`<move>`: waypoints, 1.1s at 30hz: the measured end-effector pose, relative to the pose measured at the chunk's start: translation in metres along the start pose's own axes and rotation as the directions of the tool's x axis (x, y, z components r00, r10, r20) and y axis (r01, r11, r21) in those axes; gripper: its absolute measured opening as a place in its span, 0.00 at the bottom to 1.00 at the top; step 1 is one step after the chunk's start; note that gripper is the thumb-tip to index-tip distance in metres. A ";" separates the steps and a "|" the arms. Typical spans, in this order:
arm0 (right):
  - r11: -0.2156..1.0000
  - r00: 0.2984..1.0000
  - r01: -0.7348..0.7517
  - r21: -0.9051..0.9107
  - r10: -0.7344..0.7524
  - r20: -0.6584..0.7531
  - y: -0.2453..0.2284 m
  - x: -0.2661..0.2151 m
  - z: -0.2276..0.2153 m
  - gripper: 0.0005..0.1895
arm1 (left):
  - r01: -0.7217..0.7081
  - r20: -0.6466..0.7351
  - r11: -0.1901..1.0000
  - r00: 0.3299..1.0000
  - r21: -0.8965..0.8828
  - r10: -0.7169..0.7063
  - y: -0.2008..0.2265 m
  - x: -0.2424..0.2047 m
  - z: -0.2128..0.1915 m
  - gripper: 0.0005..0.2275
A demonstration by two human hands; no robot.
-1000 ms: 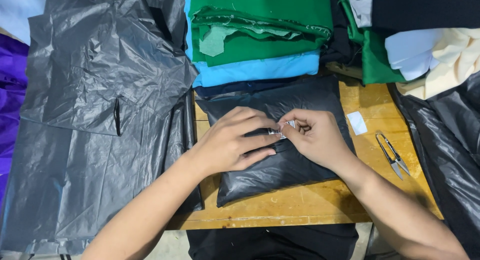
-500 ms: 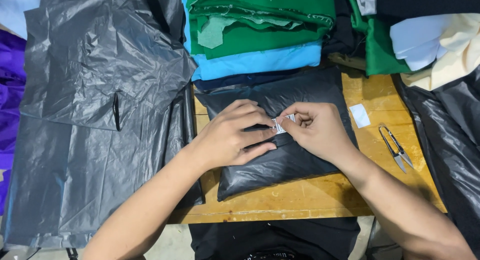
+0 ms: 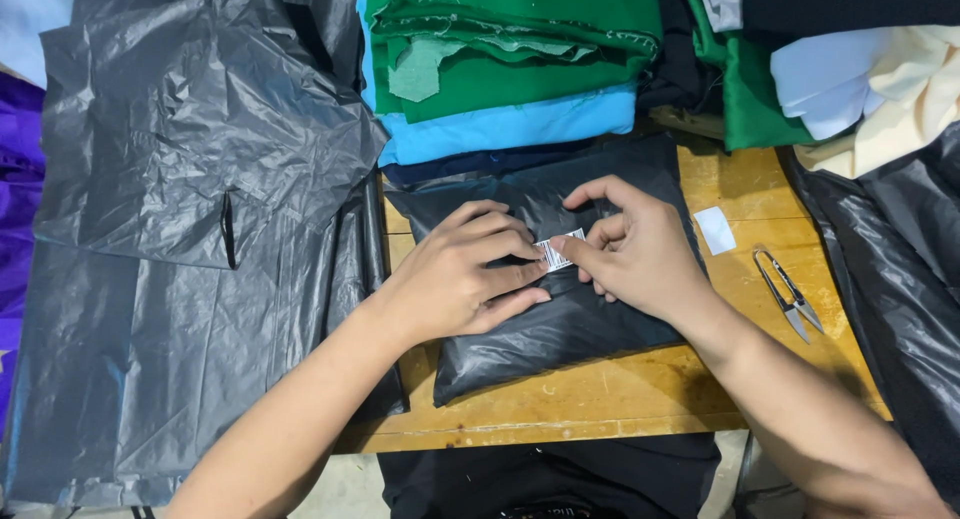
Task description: The person folds a black plastic shipping bag, seals it, and smooths it on a wooden table. They then peel the backing from a barcode label and apply it to the package. Finally, they move the completed package aside and pick up another label.
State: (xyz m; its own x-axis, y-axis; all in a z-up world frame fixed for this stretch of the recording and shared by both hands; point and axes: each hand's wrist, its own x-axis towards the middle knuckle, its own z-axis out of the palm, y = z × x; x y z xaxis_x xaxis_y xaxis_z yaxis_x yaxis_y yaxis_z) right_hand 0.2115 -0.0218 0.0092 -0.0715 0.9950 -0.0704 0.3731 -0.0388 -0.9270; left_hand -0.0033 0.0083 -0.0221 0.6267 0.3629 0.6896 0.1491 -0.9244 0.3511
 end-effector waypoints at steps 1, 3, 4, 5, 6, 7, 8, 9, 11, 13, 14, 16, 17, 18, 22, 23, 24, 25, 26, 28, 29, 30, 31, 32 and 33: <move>1.000 1.000 -0.001 0.000 0.001 -0.004 -0.001 0.000 -0.003 0.18 | -0.003 0.001 1.000 1.000 -0.002 0.003 -0.001 -0.001 0.001 0.06; 0.999 0.999 -0.039 -0.032 0.039 0.014 -0.002 0.001 -0.009 0.15 | 0.002 0.001 1.000 1.000 -0.001 -0.002 -0.003 -0.003 0.003 0.06; 0.999 0.999 -0.040 -0.033 0.041 0.010 0.001 0.003 -0.013 0.15 | 0.000 0.002 1.000 1.000 -0.004 0.000 -0.003 -0.003 0.002 0.06; 0.997 1.000 -0.031 -0.066 0.030 -0.007 0.004 0.005 -0.017 0.14 | 0.001 0.003 1.000 1.000 -0.002 -0.001 -0.003 -0.003 0.002 0.06; 0.995 1.000 -0.022 -0.099 0.019 -0.024 0.006 0.007 -0.021 0.13 | 0.003 0.004 1.000 1.000 0.000 -0.003 -0.003 -0.003 0.001 0.06; 0.995 1.000 -0.021 -0.101 0.019 -0.023 0.016 0.010 -0.028 0.13 | 0.003 0.002 1.000 1.000 0.000 -0.003 -0.003 -0.004 0.002 0.06; 0.963 0.981 0.123 -0.241 -0.154 -0.115 0.025 0.014 -0.034 0.08 | 0.008 -0.003 1.000 1.000 -0.001 -0.008 -0.003 -0.004 0.002 0.06; 0.889 0.926 0.247 -0.386 -0.334 -0.178 0.034 0.019 -0.041 0.06 | 0.011 -0.008 1.000 1.000 0.000 -0.011 -0.004 -0.005 0.002 0.06; 0.813 0.861 0.362 -0.457 -0.479 -0.170 0.034 0.016 -0.029 0.06 | 0.020 -0.002 1.000 1.000 -0.001 -0.020 -0.003 -0.005 0.002 0.06; 0.715 0.776 0.462 -0.525 -0.613 -0.150 0.026 0.012 -0.015 0.08 | 0.028 0.005 1.000 1.000 -0.001 -0.028 -0.002 -0.003 0.000 0.06; 0.610 0.686 0.601 -0.516 -0.726 -0.060 0.019 0.010 -0.007 0.04 | 0.032 0.002 0.999 0.999 -0.011 -0.032 -0.002 -0.002 -0.001 0.06; 0.494 0.579 0.717 -0.492 -0.815 0.026 0.013 0.005 0.003 0.03 | 0.039 0.004 0.999 0.999 -0.027 -0.039 -0.001 -0.003 -0.001 0.06; 0.457 0.583 0.735 -0.501 -0.803 0.122 0.014 0.003 0.005 0.04 | 0.041 -0.001 0.999 0.999 -0.025 -0.041 -0.002 -0.004 -0.001 0.06; 0.420 0.582 0.754 -0.505 -0.784 0.217 0.015 0.002 0.007 0.06 | 0.043 -0.006 0.999 0.999 -0.023 -0.043 -0.003 -0.005 0.000 0.06; 0.421 0.606 0.750 -0.511 -0.747 0.273 0.019 0.008 -0.014 0.05 | 0.052 -0.013 0.998 0.999 -0.035 -0.052 -0.002 -0.005 0.000 0.05; 0.426 0.618 0.747 -0.511 -0.727 0.297 0.021 0.009 -0.020 0.05 | 0.057 -0.010 0.997 0.998 -0.042 -0.058 -0.002 -0.004 -0.001 0.05; 0.431 0.630 0.744 -0.511 -0.707 0.321 0.024 0.010 -0.026 0.06 | 0.063 -0.007 0.997 0.998 -0.049 -0.063 -0.002 -0.003 -0.002 0.05; 0.432 0.633 0.740 -0.516 -0.706 0.317 0.026 0.012 -0.031 0.06 | 0.058 -0.005 0.997 0.998 -0.052 -0.058 -0.003 -0.003 -0.001 0.05; 0.460 0.663 0.711 -0.532 -0.691 0.288 0.029 0.013 -0.035 0.05 | 0.069 -0.008 0.995 0.998 -0.070 -0.069 -0.003 -0.003 -0.001 0.06; 0.491 0.692 0.682 -0.542 -0.673 0.261 0.031 0.015 -0.035 0.04 | 0.086 -0.009 0.993 0.996 -0.087 -0.087 -0.003 -0.004 -0.001 0.06; 0.525 0.695 0.677 -0.516 -0.687 0.214 0.031 0.017 -0.032 0.00 | 0.089 -0.014 0.992 0.996 -0.093 -0.091 -0.004 -0.005 0.000 0.05; 0.557 0.697 0.673 -0.487 -0.697 0.166 0.031 0.018 -0.028 0.04 | 0.093 -0.019 0.991 0.995 -0.100 -0.095 -0.005 -0.005 0.000 0.05; 0.557 0.698 0.672 -0.488 -0.697 0.165 0.029 0.019 -0.025 0.04 | 0.092 -0.018 0.991 0.995 -0.100 -0.095 -0.005 -0.005 0.000 0.05; 0.535 0.681 0.690 -0.488 -0.708 0.188 0.028 0.020 -0.022 0.10 | 0.099 -0.016 0.990 0.995 -0.103 -0.101 -0.004 -0.004 -0.001 0.05; 0.512 0.664 0.707 -0.488 -0.718 0.208 0.026 0.021 -0.019 0.17 | 0.104 -0.013 0.989 0.994 -0.106 -0.106 -0.004 -0.003 -0.001 0.05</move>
State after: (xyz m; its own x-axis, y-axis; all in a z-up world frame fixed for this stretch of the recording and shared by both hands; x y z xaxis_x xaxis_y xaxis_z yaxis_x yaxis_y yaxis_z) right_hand 0.2372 0.0003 -0.0094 -0.5083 0.6690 0.5423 0.5919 0.7288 -0.3443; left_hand -0.0068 0.0106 -0.0250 0.5972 0.4602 0.6570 0.1313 -0.8641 0.4859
